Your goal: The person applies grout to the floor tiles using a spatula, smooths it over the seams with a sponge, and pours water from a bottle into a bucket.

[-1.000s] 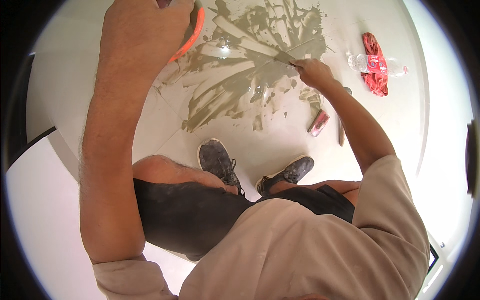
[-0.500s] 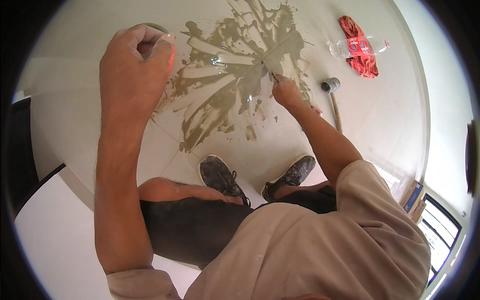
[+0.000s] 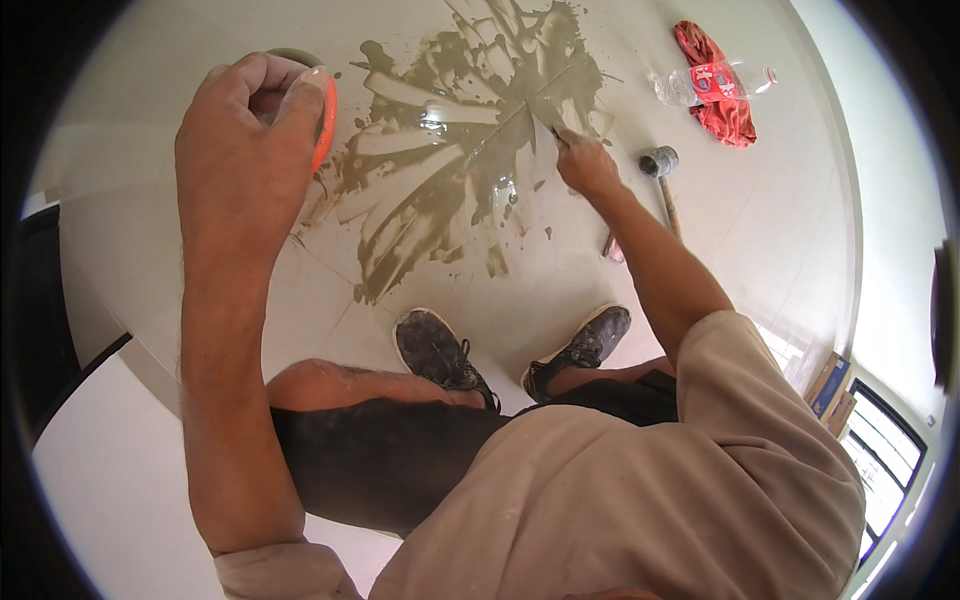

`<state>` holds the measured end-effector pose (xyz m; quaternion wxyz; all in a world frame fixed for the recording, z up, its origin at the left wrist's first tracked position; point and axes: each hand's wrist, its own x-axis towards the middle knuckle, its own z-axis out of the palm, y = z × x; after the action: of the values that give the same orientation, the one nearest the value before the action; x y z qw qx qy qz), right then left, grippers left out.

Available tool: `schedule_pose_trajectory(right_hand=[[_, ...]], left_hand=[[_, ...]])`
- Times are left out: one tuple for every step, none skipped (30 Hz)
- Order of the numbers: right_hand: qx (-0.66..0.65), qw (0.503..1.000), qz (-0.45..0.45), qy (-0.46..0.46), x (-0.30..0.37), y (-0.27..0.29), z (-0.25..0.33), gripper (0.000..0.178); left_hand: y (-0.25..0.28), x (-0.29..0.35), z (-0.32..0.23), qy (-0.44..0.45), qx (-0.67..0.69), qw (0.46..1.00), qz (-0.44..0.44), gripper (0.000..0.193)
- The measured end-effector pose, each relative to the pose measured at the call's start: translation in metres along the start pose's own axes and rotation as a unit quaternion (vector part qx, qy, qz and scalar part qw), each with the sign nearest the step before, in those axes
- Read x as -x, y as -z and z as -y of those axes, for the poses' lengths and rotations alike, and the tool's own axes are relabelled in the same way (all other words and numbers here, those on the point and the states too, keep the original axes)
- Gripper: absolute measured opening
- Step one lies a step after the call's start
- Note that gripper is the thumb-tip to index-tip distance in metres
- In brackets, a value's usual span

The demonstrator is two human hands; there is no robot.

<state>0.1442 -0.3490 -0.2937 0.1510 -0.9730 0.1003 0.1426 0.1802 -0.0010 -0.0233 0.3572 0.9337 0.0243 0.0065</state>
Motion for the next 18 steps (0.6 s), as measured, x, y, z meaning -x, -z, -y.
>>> schedule_pose_trajectory(right_hand=[[0.023, 1.000, 0.016, -0.009, 0.015, -0.008, -0.009, 0.039], [0.046, 0.998, 0.031, -0.017, 0.041, -0.020, -0.017, 0.039], [0.006, 0.998, 0.051, -0.043, 0.074, -0.020, -0.010, 0.040], [0.027, 0.993, 0.085, -0.082, 0.100, -0.025, -0.005, 0.043], [0.010, 0.992, 0.074, -0.098, 0.111, -0.031, -0.005, 0.044], [-0.006, 0.991, 0.062, -0.114, 0.115, -0.034, -0.008, 0.046], [-0.011, 0.992, 0.063, -0.109, 0.100, -0.033, -0.005, 0.046], [0.011, 0.995, 0.046, -0.089, 0.069, -0.029, -0.005, 0.046], [0.037, 0.996, 0.027, -0.074, 0.040, -0.026, -0.007, 0.046], [0.015, 0.997, 0.014, -0.071, 0.016, -0.012, -0.021, 0.045], [-0.022, 0.999, 0.007, -0.048, -0.011, -0.001, -0.012, 0.045], [0.017, 0.998, 0.029, -0.050, -0.032, 0.012, -0.038, 0.042], [-0.011, 1.000, 0.011, -0.018, -0.029, 0.016, -0.044, 0.042], [-0.038, 0.999, -0.006, 0.013, -0.025, 0.017, -0.048, 0.042], [-0.019, 0.999, 0.014, -0.036, -0.006, 0.017, -0.045, 0.043], [-0.004, 0.996, 0.036, -0.078, 0.023, 0.016, -0.034, 0.044], [-0.010, 0.995, 0.023, -0.092, 0.053, 0.012, -0.029, 0.045], [-0.016, 0.994, 0.008, -0.108, 0.071, 0.005, -0.030, 0.046]], left_hand=[[-0.002, 0.000, -0.002, 0.011, 0.002, 1.000, -0.005, 0.029], [-0.005, -0.002, 0.000, 0.011, 0.007, 1.000, -0.004, 0.029], [-0.007, -0.005, 0.004, 0.002, 0.015, 1.000, -0.002, 0.028], [-0.008, -0.007, 0.004, -0.007, 0.023, 1.000, -0.001, 0.028], [-0.007, -0.007, 0.002, -0.007, 0.022, 1.000, -0.002, 0.028], [-0.010, -0.007, -0.002, 0.003, 0.026, 1.000, 0.004, 0.028], [-0.004, -0.006, -0.004, 0.013, 0.023, 1.000, 0.005, 0.029], [0.001, -0.005, -0.002, 0.013, 0.017, 1.000, 0.001, 0.029], [0.003, -0.005, 0.005, -0.012, -0.009, 1.000, -0.009, 0.030], [-0.009, -0.007, 0.010, -0.040, -0.021, 0.999, -0.009, 0.032], [0.001, -0.004, 0.007, -0.038, -0.032, 0.999, -0.015, 0.032], [-0.009, -0.006, 0.005, -0.030, -0.003, 1.000, -0.006, 0.032], [-0.006, -0.004, 0.004, -0.014, 0.010, 1.000, -0.006, 0.032], [-0.003, -0.003, 0.005, -0.013, 0.008, 1.000, -0.006, 0.032], [-0.003, -0.003, 0.008, -0.019, -0.010, 1.000, -0.011, 0.031], [0.004, -0.001, 0.010, -0.022, -0.034, 0.999, -0.020, 0.030], [0.009, -0.001, 0.013, -0.021, -0.035, 0.999, -0.024, 0.030], [0.011, -0.002, 0.014, -0.015, -0.032, 0.999, -0.025, 0.029]])
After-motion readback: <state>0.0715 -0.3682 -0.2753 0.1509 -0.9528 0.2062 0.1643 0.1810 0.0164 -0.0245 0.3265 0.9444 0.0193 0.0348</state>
